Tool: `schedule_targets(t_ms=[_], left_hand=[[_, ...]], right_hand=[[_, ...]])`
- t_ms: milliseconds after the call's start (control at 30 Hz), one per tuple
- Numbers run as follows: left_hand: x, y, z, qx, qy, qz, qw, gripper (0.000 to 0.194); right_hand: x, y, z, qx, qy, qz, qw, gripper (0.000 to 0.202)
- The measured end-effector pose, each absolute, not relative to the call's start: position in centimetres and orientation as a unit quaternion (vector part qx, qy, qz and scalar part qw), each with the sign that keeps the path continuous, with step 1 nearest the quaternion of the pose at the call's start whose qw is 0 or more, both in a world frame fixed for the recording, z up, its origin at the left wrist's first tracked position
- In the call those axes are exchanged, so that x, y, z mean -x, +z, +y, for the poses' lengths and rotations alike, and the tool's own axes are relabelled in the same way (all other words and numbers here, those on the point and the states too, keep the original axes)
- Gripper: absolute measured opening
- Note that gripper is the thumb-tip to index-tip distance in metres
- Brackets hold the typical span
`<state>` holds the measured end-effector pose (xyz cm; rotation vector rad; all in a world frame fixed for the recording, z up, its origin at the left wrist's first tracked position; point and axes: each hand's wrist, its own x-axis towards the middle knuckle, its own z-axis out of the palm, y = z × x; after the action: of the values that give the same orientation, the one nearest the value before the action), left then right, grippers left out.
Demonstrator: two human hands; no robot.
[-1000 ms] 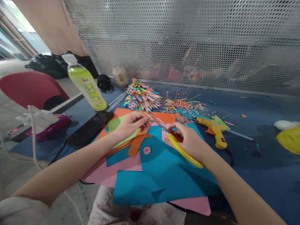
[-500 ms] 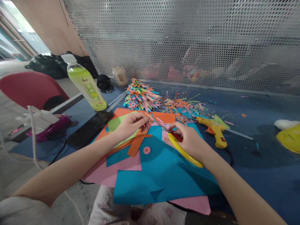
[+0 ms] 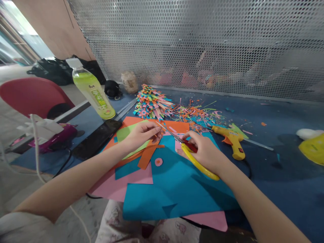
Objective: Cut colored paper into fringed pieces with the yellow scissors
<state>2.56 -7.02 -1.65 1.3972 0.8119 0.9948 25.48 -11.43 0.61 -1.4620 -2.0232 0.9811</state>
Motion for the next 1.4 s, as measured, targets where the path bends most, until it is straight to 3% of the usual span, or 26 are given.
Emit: schedule_targets(t_ms=[1400], left_hand=[[-2.48,-1.7,-7.15,-0.562,0.391,0.364,0.631,0.037]], right_hand=[[-25.28,0.75,-11.61,0.536,0.336,-0.743,0.216,0.029]])
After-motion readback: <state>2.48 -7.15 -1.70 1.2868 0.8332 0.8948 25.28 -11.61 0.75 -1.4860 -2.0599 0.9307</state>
